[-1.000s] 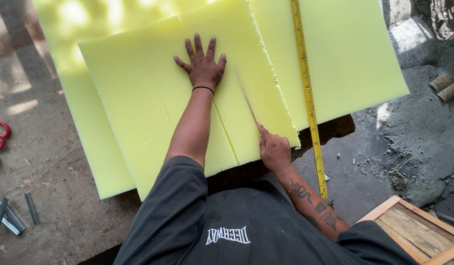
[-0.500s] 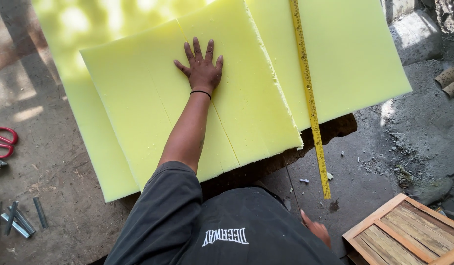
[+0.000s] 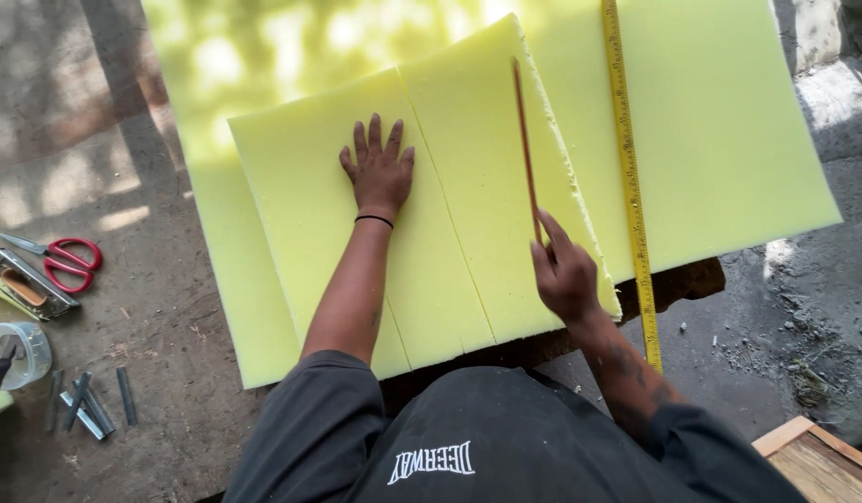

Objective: The person measures and cuts a large sheet of yellow foam on a workbench using a ruler and a thin cutting tool. They make several straight cuts to separate the foam into smaller rectangular pieces, which are then stacked on the table.

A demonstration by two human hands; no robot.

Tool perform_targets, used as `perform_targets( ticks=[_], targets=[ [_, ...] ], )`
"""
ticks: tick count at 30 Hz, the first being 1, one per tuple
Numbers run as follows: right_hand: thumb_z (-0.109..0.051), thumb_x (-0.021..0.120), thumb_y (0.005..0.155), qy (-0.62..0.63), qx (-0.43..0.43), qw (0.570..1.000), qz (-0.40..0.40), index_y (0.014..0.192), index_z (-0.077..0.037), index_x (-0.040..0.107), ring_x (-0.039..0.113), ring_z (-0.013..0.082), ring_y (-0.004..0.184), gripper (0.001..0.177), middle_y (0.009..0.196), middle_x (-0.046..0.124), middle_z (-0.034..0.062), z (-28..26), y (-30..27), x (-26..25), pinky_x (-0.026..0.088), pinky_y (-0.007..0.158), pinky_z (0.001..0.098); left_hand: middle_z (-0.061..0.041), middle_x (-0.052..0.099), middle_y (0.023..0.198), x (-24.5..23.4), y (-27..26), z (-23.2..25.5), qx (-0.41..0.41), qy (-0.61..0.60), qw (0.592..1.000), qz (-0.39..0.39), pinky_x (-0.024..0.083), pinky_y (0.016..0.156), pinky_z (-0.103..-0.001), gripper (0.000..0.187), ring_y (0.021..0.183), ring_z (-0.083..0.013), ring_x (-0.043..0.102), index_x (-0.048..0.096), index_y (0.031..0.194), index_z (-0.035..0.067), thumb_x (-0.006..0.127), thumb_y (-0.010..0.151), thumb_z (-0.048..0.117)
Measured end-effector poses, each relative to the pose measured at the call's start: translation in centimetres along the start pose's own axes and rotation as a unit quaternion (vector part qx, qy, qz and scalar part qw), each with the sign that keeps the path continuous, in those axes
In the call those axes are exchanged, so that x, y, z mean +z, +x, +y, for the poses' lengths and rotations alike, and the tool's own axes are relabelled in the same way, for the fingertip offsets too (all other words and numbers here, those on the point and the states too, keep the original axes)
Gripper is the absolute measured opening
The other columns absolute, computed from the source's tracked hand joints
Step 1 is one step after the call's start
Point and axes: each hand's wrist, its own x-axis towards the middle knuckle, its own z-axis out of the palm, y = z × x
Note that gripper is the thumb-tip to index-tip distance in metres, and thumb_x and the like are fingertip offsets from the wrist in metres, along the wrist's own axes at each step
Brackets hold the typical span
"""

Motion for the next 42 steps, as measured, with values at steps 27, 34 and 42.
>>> perform_targets(
  ticks=[27,34,42],
  targets=[
    [-0.026,0.040,0.105,-0.143,0.085,0.929,-0.330,0.150,-0.014,0.049,0.071,0.0524,0.098,0.047,0.097,0.074,0.0299,-5.0,5.5,10.5,0.052,0.087,0.0632,0.001,0.014,0.172,-1.3,0.2,1.1,-0.026,-0.027,0.999,-0.027,0.004,0.121,-0.059,0.057,0.158,-0.0266,0.002,0.030,0.162,0.040,0.028,0.107,0.053],
    [-0.031,0.049,0.101,-0.165,0.129,0.918,-0.338,0.157,-0.029,0.041,0.059,0.0352,0.057,0.057,0.067,0.064,0.0113,-2.0,-15.2,3.8,0.046,0.055,0.0509,0.002,0.012,0.172,-0.3,0.5,1.0,-0.012,-0.049,0.999,0.004,0.000,0.120,-0.059,0.062,0.158,-0.0256,0.000,0.028,0.163,0.036,0.034,0.102,0.046],
    [-0.032,0.058,0.099,-0.144,0.114,0.940,-0.288,0.155,-0.030,0.044,0.048,0.0170,0.054,0.058,0.062,0.055,-0.0022,4.5,-40.7,-5.1,0.039,0.056,0.0348,0.003,0.013,0.172,0.5,0.7,0.6,-0.012,-0.035,0.999,0.021,0.000,0.120,-0.059,0.061,0.158,-0.0245,0.000,0.027,0.164,0.035,0.030,0.104,0.048]
  ],
)
